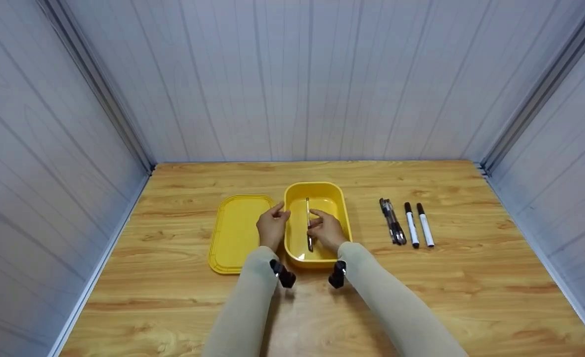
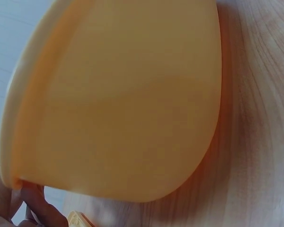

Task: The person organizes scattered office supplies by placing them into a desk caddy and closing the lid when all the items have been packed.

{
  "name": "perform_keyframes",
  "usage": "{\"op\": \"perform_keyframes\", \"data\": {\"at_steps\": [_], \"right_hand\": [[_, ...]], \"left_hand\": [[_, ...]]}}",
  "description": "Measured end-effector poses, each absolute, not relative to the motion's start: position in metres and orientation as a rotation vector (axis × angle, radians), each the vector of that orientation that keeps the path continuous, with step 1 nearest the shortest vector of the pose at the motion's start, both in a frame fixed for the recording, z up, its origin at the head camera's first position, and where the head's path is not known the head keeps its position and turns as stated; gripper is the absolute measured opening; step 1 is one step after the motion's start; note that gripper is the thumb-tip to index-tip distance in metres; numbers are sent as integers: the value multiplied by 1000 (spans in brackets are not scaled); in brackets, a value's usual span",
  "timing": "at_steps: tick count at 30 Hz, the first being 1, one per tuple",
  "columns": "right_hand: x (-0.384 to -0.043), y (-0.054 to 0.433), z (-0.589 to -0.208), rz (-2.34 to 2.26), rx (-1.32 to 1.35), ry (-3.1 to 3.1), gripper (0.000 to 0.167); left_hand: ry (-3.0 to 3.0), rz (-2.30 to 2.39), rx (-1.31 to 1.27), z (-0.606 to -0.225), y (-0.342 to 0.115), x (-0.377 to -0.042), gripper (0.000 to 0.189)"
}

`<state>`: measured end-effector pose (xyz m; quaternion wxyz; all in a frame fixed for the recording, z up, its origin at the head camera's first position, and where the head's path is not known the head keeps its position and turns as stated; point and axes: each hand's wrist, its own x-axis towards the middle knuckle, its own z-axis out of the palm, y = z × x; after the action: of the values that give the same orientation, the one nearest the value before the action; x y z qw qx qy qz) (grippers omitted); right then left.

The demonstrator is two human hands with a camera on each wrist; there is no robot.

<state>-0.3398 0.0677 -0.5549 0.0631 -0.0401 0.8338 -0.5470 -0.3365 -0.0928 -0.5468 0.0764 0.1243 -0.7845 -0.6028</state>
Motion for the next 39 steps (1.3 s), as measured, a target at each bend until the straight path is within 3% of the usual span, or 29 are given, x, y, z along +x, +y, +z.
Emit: {"op": "perform_keyframes", "data": {"at_steps": [19, 26, 39], "right_hand": [[-344, 61, -559, -1475, -253, 2542, 50], [-343, 61, -563, -1475, -324, 2549, 39], [-343, 62, -562, -1378, -479, 2491, 49]], "left_hand": [[-2381, -1757, 368, -544, -91, -336, 37], [-2391, -1755, 371, -544, -90, -335, 37], [-2371, -1749, 357, -543, -88, -332, 38]]}}
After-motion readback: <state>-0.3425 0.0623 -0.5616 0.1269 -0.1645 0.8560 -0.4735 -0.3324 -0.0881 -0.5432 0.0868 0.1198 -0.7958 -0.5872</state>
